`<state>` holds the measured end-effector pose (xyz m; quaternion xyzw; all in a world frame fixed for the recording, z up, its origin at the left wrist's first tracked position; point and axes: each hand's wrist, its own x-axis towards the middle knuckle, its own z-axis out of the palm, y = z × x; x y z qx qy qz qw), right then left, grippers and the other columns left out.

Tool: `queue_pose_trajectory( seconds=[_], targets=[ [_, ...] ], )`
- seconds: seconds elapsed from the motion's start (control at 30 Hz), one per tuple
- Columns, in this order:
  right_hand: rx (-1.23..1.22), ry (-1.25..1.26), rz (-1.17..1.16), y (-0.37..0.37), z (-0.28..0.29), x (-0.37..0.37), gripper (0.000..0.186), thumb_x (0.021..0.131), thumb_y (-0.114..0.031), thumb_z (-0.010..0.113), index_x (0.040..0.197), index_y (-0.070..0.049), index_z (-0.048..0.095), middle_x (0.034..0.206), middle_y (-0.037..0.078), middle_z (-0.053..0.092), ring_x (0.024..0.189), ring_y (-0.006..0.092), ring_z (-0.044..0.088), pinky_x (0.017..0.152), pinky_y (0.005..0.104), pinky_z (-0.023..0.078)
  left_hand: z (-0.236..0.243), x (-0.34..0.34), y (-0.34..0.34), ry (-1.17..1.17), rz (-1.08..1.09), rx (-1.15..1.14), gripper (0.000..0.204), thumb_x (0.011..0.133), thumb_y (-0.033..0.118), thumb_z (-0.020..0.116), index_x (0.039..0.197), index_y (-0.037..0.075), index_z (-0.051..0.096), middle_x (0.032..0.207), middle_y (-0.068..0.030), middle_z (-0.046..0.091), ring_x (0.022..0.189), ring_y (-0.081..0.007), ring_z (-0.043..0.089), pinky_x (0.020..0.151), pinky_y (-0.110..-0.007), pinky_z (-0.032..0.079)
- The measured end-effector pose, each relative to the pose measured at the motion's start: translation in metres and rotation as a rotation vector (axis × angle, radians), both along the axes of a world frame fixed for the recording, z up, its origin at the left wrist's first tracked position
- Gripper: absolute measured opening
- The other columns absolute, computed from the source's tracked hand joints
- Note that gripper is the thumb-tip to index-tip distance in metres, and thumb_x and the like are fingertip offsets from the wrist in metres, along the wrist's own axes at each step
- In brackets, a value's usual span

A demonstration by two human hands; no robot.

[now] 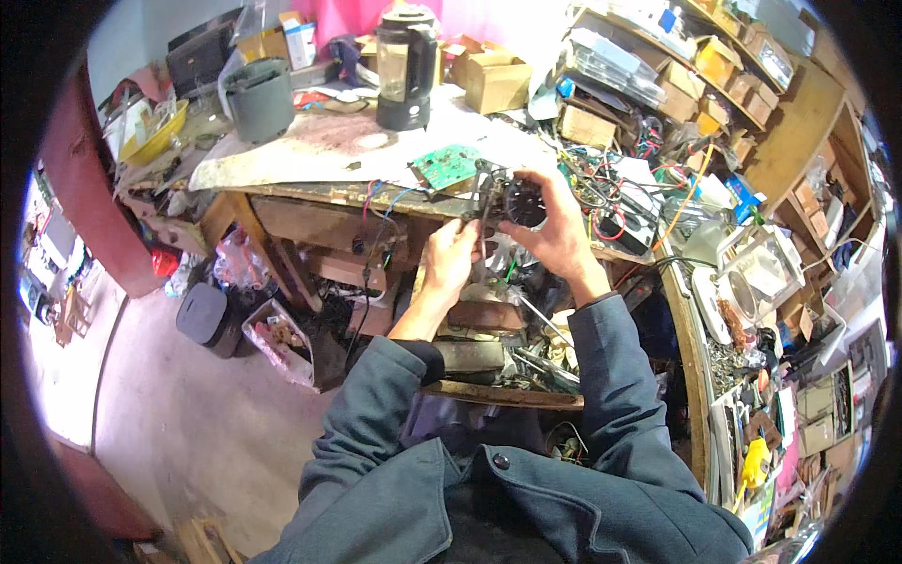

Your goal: The person works at a cluttered workbench, using pliers to strip and cut wires connected to a circuit board. They then use a multimeter to test continuity on a small motor and its wiring, repeatedly touching the probes to different points on the components.

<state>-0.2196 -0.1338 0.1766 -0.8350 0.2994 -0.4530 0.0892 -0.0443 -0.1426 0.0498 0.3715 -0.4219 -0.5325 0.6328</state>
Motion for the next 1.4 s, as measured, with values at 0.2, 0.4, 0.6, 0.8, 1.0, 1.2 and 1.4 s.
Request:
queue_pose_trajectory(
  seconds=[0.2, 0.4, 0.6, 0.8, 1.0, 1.2, 1.4],
  targets=[
    [-0.085, 0.098, -0.053, -0.006, -0.004, 0.001, 0.071, 0.068, -0.001, 0.090, 0.131, -0.005, 0.056, 0.122, 0.016, 0.059, 0.115, 0.0335, 0.061, 0.101, 0.0398, 0.050, 0.014, 0.032, -0.028, -0.242, 0.319, -0.179, 0.030, 0.107, 0.014, 0.060, 0.129, -0.005, 0.068, 0.099, -0.0089, 0.074, 0.085, -0.0155, 0.073, 0.076, -0.031, 0.064],
    [-0.262, 0.074, -0.297, -0.020, -0.057, -0.006, 0.071, 0.067, -0.007, 0.094, 0.127, -0.004, 0.057, 0.121, 0.019, 0.062, 0.115, 0.0389, 0.062, 0.097, 0.0431, 0.053, 0.042, 0.029, -0.022, -0.315, 0.163, -0.264, 0.027, 0.106, 0.013, 0.062, 0.127, -0.002, 0.071, 0.108, -0.0113, 0.077, 0.092, -0.0172, 0.076, 0.081, -0.029, 0.062],
    [-0.103, -0.093, -0.275, -0.011, -0.080, 0.002, 0.063, 0.072, -0.006, 0.091, 0.125, -0.004, 0.056, 0.118, 0.020, 0.061, 0.113, 0.0394, 0.062, 0.095, 0.0448, 0.053, 0.036, 0.020, -0.013, -0.232, 0.039, -0.179, 0.036, 0.104, 0.012, 0.064, 0.137, -0.003, 0.063, 0.114, -0.0132, 0.074, 0.085, -0.0187, 0.075, 0.072, -0.030, 0.062],
    [-0.127, -0.131, -0.246, -0.008, -0.088, -0.001, 0.061, 0.074, -0.006, 0.090, 0.127, -0.006, 0.059, 0.123, 0.020, 0.061, 0.116, 0.0402, 0.062, 0.099, 0.0445, 0.053, 0.025, 0.018, -0.009, -0.200, 0.020, -0.111, 0.032, 0.104, 0.012, 0.064, 0.133, -0.002, 0.067, 0.110, -0.0098, 0.074, 0.081, -0.0162, 0.073, 0.069, -0.028, 0.061],
    [-0.246, -0.231, -0.344, -0.005, -0.101, -0.005, 0.067, 0.073, -0.007, 0.091, 0.132, -0.006, 0.060, 0.126, 0.019, 0.063, 0.119, 0.0389, 0.062, 0.102, 0.0451, 0.052, 0.012, 0.010, 0.008, -0.190, 0.108, -0.132, 0.039, 0.102, 0.013, 0.068, 0.138, -0.001, 0.063, 0.114, -0.0100, 0.075, 0.086, -0.0170, 0.074, 0.074, -0.030, 0.060],
    [-0.269, -0.140, -0.390, -0.010, -0.110, -0.015, 0.061, 0.079, -0.004, 0.086, 0.134, -0.009, 0.062, 0.124, 0.019, 0.065, 0.114, 0.0389, 0.063, 0.099, 0.0461, 0.051, -0.002, 0.010, 0.046, -0.233, -0.084, 0.025, 0.061, 0.095, 0.010, 0.078, 0.148, -0.002, 0.051, 0.110, -0.0124, 0.074, 0.085, -0.0164, 0.074, 0.072, -0.027, 0.059],
    [-0.226, -0.124, -0.377, -0.004, -0.109, -0.017, 0.062, 0.080, -0.002, 0.082, 0.138, -0.013, 0.061, 0.125, 0.020, 0.064, 0.114, 0.0405, 0.065, 0.095, 0.0450, 0.056, -0.014, 0.028, 0.067, -0.281, -0.160, 0.025, 0.046, 0.095, 0.008, 0.076, 0.136, -0.007, 0.062, 0.107, -0.0126, 0.077, 0.093, -0.0161, 0.073, 0.086, -0.028, 0.058]
  ],
)
